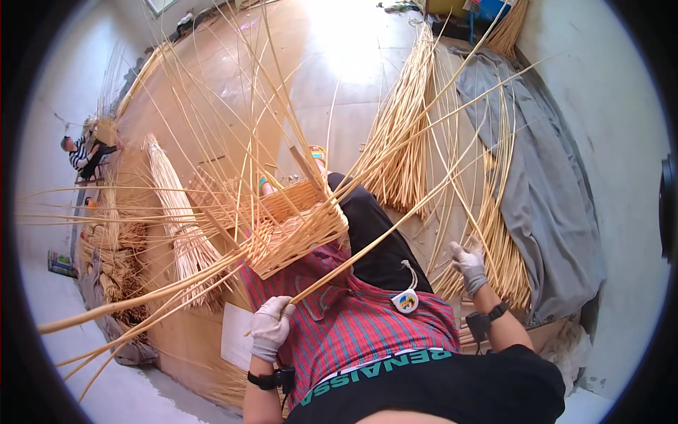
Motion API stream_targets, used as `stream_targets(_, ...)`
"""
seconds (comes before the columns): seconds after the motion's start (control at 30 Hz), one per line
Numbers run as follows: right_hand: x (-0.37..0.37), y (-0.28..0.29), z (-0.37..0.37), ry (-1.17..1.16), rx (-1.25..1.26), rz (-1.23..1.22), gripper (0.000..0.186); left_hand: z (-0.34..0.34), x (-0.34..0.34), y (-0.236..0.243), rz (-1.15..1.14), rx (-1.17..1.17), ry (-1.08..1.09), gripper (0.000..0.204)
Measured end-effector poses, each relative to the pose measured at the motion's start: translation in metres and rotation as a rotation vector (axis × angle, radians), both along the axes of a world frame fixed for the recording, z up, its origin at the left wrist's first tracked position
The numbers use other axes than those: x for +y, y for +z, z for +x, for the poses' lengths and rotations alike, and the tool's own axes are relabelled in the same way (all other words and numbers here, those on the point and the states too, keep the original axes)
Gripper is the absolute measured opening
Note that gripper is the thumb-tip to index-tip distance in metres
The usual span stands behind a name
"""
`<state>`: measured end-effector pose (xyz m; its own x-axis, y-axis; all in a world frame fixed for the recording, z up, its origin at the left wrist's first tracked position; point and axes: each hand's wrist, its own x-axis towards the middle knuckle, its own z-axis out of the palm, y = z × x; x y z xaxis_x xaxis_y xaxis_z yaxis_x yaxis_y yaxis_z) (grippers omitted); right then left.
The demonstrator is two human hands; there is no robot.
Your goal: Weave a basket using long wooden or reed strips.
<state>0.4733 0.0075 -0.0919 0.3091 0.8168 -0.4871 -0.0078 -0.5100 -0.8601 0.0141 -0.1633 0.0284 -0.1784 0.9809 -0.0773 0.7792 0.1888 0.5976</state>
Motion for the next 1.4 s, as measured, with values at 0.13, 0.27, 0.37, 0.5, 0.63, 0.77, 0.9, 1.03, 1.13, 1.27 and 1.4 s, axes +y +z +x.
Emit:
stream_targets(0.13,0.000,-0.032,0.023,0.133,-0.256,0.279,0.047,0.005,0.009,0.016,-0.074,0.036,0.028,0.015)
stream_targets(0.27,0.009,0.044,-0.027,0.388,-0.633,0.933,0.014,0.006,0.012,0.014,0.033,-0.017,0.037,0.017)
stream_targets(0.37,0.045,0.017,-0.028,0.151,-0.887,0.812,0.019,0.017,0.022,0.034,-0.011,0.017,0.144,0.026)
stream_targets(0.5,0.133,-0.123,0.046,-0.201,-0.300,0.544,0.021,0.019,0.018,0.044,0.045,0.322,0.092,0.021)
stream_targets(0.63,0.192,-0.163,0.083,-0.060,-0.591,0.732,0.016,-0.020,0.021,0.032,0.231,0.600,-0.033,0.013)
stream_targets(0.77,0.205,-0.004,0.021,0.261,-1.059,0.756,0.014,-0.028,-0.006,0.050,0.218,0.523,-0.155,0.020)
stream_targets(0.9,0.259,-0.044,0.042,0.603,-1.154,0.527,0.023,-0.036,-0.006,0.043,0.216,0.381,-0.166,0.028)
stream_targets(1.03,0.279,-0.054,0.035,0.764,-1.146,0.340,0.040,-0.031,-0.012,0.050,0.097,0.280,-0.140,0.028)
stream_targets(1.13,0.269,-0.037,0.027,0.649,-1.089,-0.025,0.038,-0.020,-0.008,0.040,0.068,0.198,-0.111,0.025)
stream_targets(1.27,0.146,0.081,-0.059,0.888,-0.957,0.293,0.026,-0.010,-0.006,0.022,0.086,0.227,-0.018,0.020)
stream_targets(1.4,0.066,0.111,-0.115,1.274,0.294,0.063,0.028,0.001,0.032,0.020,0.172,0.258,-0.093,0.020)
